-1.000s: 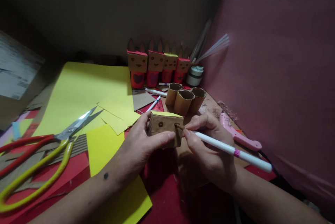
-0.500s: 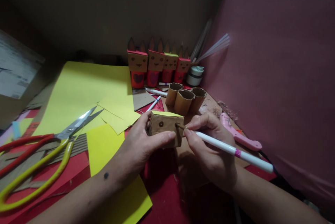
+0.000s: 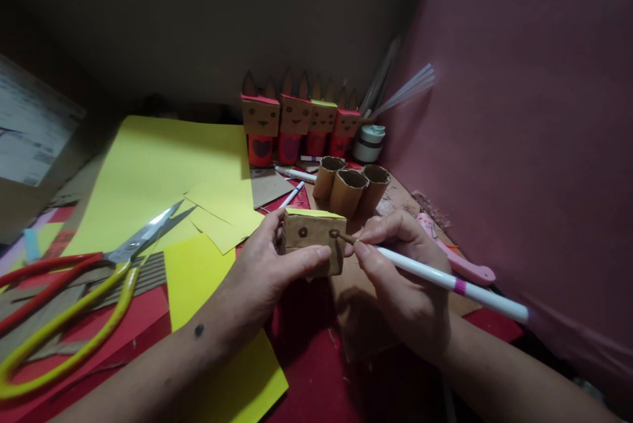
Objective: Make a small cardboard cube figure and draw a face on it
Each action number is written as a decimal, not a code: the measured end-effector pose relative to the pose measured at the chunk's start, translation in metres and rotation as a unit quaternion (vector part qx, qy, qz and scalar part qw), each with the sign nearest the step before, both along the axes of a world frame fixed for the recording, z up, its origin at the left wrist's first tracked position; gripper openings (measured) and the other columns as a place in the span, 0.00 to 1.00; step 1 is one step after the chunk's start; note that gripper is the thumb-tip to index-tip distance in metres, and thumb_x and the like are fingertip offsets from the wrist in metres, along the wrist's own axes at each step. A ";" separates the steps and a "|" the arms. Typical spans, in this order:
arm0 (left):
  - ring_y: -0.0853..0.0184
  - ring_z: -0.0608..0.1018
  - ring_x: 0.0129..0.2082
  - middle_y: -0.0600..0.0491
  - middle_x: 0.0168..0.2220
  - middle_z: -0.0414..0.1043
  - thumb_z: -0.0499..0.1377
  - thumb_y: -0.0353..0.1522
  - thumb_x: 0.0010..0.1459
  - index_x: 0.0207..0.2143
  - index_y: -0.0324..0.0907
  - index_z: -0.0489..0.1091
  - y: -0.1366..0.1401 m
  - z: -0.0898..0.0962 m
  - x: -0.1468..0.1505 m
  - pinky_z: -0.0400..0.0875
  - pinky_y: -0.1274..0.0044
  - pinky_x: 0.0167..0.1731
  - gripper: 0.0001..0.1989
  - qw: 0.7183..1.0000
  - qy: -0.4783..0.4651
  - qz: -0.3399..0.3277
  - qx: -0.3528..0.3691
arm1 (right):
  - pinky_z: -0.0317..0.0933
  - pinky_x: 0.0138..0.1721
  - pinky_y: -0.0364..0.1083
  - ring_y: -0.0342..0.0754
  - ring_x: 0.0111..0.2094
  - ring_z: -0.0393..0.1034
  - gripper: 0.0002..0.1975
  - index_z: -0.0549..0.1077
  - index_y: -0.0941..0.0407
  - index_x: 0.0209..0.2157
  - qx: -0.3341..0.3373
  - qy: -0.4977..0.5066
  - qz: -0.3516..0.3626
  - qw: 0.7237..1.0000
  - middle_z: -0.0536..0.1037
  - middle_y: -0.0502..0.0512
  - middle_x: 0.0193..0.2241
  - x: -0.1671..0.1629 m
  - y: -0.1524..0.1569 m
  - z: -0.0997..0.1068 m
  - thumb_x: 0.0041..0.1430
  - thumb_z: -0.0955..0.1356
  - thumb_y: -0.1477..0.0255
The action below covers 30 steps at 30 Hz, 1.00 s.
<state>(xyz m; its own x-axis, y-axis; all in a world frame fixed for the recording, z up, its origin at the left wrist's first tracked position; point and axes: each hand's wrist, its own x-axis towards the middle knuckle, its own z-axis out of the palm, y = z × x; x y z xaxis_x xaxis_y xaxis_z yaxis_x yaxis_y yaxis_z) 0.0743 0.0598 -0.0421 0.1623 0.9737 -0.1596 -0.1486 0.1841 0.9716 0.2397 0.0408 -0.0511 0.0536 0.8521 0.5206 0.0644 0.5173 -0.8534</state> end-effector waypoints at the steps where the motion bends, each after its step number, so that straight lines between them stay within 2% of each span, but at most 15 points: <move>1: 0.50 0.81 0.48 0.47 0.46 0.81 0.73 0.38 0.46 0.51 0.44 0.69 0.000 0.000 0.000 0.73 0.64 0.46 0.30 1.000 -0.001 0.000 0.001 | 0.57 0.24 0.42 0.45 0.32 0.70 0.07 0.68 0.53 0.32 -0.001 -0.002 -0.003 1.000 0.74 0.50 0.29 0.000 0.000 0.000 0.58 0.68 0.79; 8: 0.50 0.81 0.47 0.46 0.47 0.80 0.73 0.38 0.46 0.52 0.44 0.70 0.000 0.000 0.000 0.73 0.63 0.47 0.31 1.000 0.014 0.005 -0.002 | 0.57 0.23 0.41 0.43 0.30 0.69 0.06 0.68 0.53 0.32 -0.005 -0.026 -0.016 1.000 0.73 0.49 0.29 -0.001 0.000 0.003 0.58 0.69 0.77; 13: 0.50 0.81 0.46 0.46 0.46 0.81 0.73 0.38 0.46 0.50 0.43 0.71 0.000 0.001 0.000 0.73 0.63 0.45 0.29 1.000 0.009 -0.002 0.006 | 0.54 0.21 0.41 0.39 0.22 0.62 0.06 0.68 0.53 0.32 -0.008 -0.039 -0.012 0.999 0.69 0.45 0.25 -0.002 0.001 0.003 0.58 0.68 0.78; 18: 0.49 0.81 0.47 0.46 0.45 0.80 0.73 0.39 0.45 0.50 0.44 0.70 0.000 0.000 0.000 0.73 0.62 0.46 0.30 1.000 0.019 0.002 0.004 | 0.53 0.20 0.41 0.38 0.20 0.59 0.07 0.67 0.53 0.30 0.001 -0.047 -0.021 0.999 0.67 0.44 0.23 -0.003 0.001 0.003 0.56 0.68 0.79; 21: 0.48 0.80 0.48 0.46 0.46 0.80 0.72 0.39 0.46 0.51 0.43 0.70 0.000 0.001 0.000 0.72 0.61 0.47 0.30 1.000 0.015 0.002 0.003 | 0.53 0.20 0.41 0.39 0.21 0.60 0.07 0.68 0.53 0.30 0.006 -0.041 -0.015 0.999 0.69 0.45 0.24 -0.002 0.001 0.003 0.56 0.68 0.79; 26: 0.48 0.81 0.47 0.46 0.45 0.81 0.73 0.39 0.45 0.50 0.44 0.70 -0.001 0.003 0.000 0.73 0.62 0.47 0.30 1.000 0.023 0.008 0.000 | 0.57 0.22 0.42 0.43 0.26 0.68 0.08 0.67 0.53 0.31 -0.006 -0.004 -0.005 1.000 0.73 0.49 0.28 -0.002 -0.001 0.003 0.57 0.69 0.78; 30: 0.49 0.81 0.48 0.46 0.46 0.80 0.73 0.39 0.46 0.51 0.43 0.69 -0.001 0.002 0.000 0.73 0.62 0.46 0.31 1.000 0.016 0.004 -0.004 | 0.58 0.23 0.42 0.45 0.28 0.70 0.08 0.67 0.53 0.31 0.005 -0.003 -0.012 1.000 0.72 0.48 0.26 -0.003 0.000 0.002 0.57 0.69 0.79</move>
<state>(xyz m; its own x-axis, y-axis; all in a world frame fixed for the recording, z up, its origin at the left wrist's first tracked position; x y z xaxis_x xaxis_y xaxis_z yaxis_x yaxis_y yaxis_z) 0.0741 0.0592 -0.0400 0.1488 0.9737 -0.1724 -0.1184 0.1906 0.9745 0.2372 0.0408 -0.0488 0.0719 0.8452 0.5296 0.0822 0.5242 -0.8476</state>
